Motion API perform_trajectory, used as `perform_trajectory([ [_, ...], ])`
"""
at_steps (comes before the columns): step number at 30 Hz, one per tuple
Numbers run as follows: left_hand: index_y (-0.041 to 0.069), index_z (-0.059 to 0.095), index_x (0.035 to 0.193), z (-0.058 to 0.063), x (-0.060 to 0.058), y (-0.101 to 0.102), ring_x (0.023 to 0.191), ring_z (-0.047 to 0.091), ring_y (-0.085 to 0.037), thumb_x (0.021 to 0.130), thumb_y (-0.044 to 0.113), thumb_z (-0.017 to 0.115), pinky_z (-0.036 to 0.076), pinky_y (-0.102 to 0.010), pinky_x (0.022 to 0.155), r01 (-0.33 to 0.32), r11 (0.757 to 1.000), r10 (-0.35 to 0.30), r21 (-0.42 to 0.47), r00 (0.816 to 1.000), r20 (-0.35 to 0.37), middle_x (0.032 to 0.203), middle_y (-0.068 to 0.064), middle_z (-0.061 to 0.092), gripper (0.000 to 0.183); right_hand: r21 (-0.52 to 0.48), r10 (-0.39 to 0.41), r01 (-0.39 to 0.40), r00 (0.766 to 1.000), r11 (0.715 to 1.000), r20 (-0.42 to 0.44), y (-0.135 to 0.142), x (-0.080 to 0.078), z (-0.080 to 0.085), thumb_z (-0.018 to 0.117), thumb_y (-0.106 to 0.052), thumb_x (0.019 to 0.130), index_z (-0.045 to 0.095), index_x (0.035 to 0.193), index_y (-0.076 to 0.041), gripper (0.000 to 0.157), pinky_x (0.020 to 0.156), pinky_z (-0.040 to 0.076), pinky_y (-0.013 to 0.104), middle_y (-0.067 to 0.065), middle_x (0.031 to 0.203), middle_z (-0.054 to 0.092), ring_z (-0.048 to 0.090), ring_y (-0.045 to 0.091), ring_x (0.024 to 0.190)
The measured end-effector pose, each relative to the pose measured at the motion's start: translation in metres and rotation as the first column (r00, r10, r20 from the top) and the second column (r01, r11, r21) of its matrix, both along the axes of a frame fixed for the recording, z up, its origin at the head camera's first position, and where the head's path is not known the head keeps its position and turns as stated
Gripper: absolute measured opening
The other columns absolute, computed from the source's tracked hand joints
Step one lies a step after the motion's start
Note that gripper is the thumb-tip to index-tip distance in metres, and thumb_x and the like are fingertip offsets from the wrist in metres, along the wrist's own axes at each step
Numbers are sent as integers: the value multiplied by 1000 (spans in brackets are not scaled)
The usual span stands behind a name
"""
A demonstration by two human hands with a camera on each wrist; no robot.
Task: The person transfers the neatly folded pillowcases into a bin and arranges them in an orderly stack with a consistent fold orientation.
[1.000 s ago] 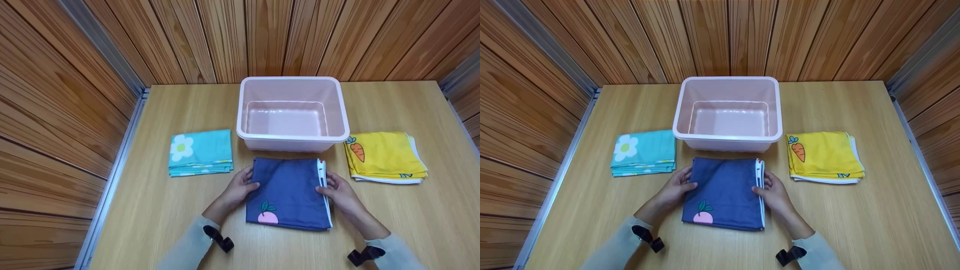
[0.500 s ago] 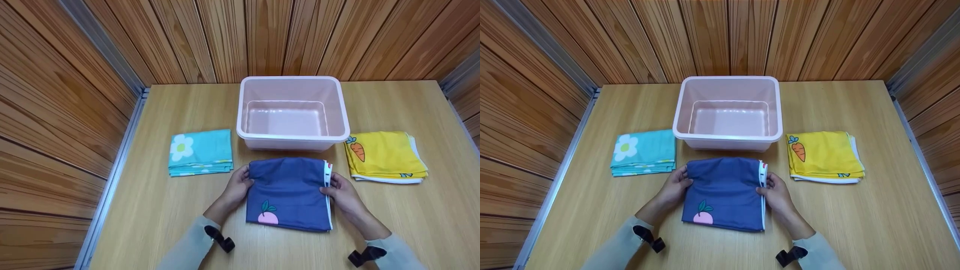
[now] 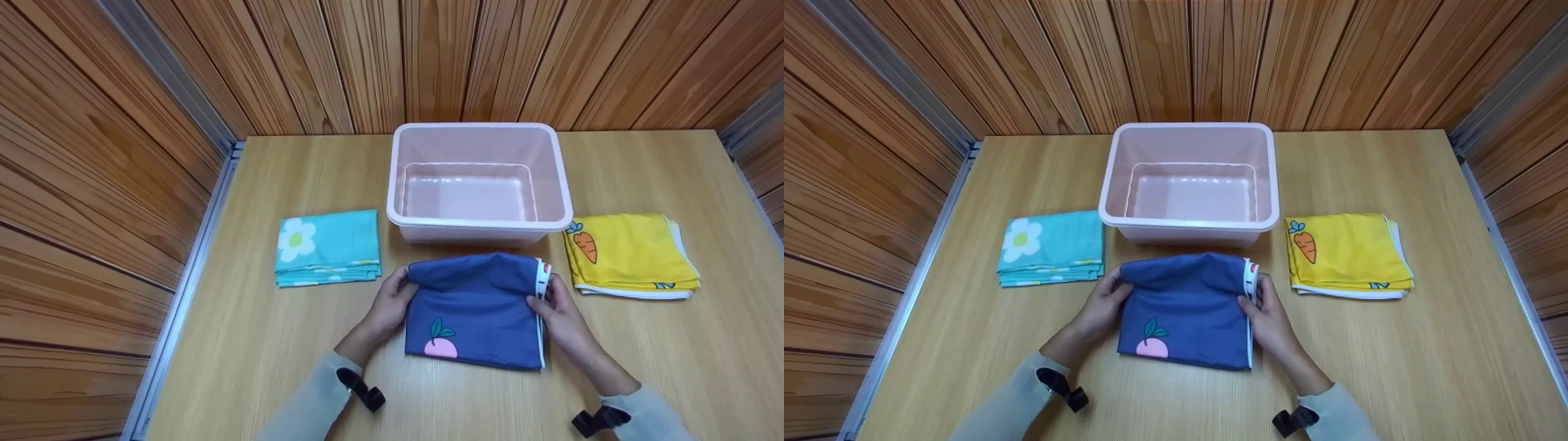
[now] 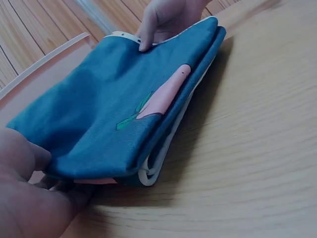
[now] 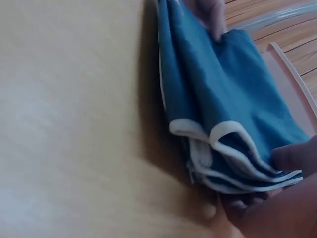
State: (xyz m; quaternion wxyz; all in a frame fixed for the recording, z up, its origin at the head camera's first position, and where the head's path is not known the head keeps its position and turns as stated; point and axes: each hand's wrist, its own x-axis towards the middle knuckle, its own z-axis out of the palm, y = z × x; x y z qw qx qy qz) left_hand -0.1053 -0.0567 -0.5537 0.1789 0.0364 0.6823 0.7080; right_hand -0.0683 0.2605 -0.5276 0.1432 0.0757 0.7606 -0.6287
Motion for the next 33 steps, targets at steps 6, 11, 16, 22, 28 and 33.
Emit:
perform_trajectory([
  [6,13,43,147,-1,3,2,138,46,-20,111,11,33,31,-45,119,11,1000,-11,5,999,-32,147,-4,52,37,-13,6,-7,996,1000,-86,-5,3,-8,39,-3,109,21,148,-2,43,102,31,11,23,160,30,33,24,141],
  [11,18,39,149,-4,7,4,138,48,-23,112,20,35,33,-48,118,-14,1000,15,-14,1000,11,147,-7,54,37,-1,11,-12,996,1000,-92,-7,5,-12,39,-11,111,17,153,-5,48,98,36,10,25,157,34,41,16,133],
  [16,20,25,161,-4,8,4,153,24,-29,110,34,45,25,-49,122,-14,997,19,-76,998,65,166,-8,29,57,16,25,-24,995,1000,-97,-8,7,-13,50,-17,108,0,163,-17,74,114,33,27,21,167,16,29,31,147],
  [22,25,12,165,-3,13,5,157,4,-25,105,32,57,15,-46,124,14,991,-11,-134,1000,20,172,-3,5,75,135,80,-57,983,989,-166,-11,12,-17,61,-20,103,-3,165,-28,90,119,6,68,15,170,-2,3,41,154],
  [28,25,25,163,-3,15,5,156,-6,-31,101,27,65,9,-57,123,65,970,-86,-233,993,-83,171,-5,-8,74,236,124,-77,973,969,-193,-14,16,-23,71,-20,97,16,164,-32,88,111,7,79,15,168,-14,-6,46,153],
  [33,17,35,160,-5,13,4,157,-6,-28,99,19,67,10,-51,124,116,961,-144,-251,985,-97,172,-3,-8,68,238,143,-94,969,967,-199,-14,15,-27,73,-8,93,30,162,-22,83,113,5,76,15,168,-17,-11,44,153],
])
